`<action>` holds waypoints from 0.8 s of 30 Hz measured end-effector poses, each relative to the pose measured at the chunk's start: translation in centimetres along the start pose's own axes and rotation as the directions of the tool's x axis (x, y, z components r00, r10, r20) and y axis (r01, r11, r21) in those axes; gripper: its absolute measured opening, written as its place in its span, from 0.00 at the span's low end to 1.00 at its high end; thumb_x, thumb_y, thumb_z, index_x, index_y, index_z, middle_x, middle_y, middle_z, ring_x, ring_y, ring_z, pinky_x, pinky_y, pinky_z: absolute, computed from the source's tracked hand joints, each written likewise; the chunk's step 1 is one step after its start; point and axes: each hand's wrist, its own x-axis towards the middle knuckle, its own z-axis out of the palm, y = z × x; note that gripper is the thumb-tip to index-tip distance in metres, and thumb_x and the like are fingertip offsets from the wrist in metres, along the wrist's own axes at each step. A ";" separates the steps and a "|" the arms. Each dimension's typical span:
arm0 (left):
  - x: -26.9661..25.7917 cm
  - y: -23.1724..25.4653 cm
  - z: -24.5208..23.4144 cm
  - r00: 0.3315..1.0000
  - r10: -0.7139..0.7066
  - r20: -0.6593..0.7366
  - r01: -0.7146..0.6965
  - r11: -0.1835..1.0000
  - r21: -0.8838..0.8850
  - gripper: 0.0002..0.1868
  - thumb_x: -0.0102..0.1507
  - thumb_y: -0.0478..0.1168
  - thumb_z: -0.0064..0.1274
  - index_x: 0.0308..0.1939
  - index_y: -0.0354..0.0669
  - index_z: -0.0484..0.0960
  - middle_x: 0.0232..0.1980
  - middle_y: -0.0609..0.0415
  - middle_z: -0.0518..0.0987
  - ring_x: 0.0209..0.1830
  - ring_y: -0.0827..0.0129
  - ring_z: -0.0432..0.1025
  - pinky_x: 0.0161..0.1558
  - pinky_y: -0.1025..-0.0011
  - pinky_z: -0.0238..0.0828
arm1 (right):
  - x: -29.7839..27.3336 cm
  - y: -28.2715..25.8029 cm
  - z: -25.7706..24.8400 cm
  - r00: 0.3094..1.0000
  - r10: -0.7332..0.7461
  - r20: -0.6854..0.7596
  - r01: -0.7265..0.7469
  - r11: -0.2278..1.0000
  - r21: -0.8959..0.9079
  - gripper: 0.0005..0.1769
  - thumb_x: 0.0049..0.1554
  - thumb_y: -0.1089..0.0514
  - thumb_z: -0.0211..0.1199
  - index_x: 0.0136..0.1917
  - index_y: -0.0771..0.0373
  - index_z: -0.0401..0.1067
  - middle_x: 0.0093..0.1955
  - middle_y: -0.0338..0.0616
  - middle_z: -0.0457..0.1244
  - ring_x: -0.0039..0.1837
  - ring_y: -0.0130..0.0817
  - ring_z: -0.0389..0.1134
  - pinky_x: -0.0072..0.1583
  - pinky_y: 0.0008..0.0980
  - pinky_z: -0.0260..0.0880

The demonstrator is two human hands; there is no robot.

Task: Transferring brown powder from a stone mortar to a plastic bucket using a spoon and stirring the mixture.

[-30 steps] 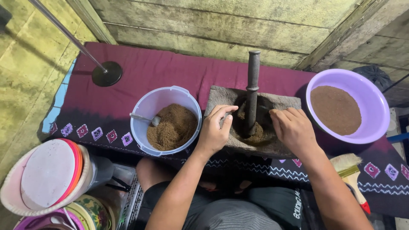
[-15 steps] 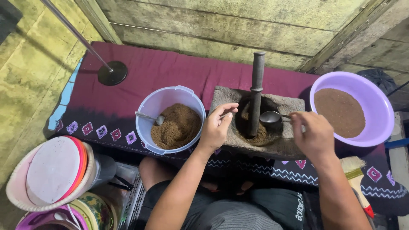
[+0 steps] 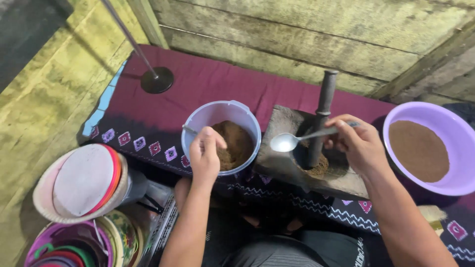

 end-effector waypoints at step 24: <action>1.4 -1.5 -2.8 0.993 0.063 -0.098 -0.045 0.983 0.175 0.12 0.72 0.38 0.39 0.44 0.49 0.81 0.19 0.58 0.75 0.22 0.68 0.71 0.30 0.71 0.72 | 5.3 7.8 16.0 0.648 -0.071 0.758 0.685 0.488 -0.540 0.08 0.59 0.52 0.60 0.44 0.54 0.78 0.35 0.39 0.70 0.52 0.40 0.70 0.53 0.39 0.56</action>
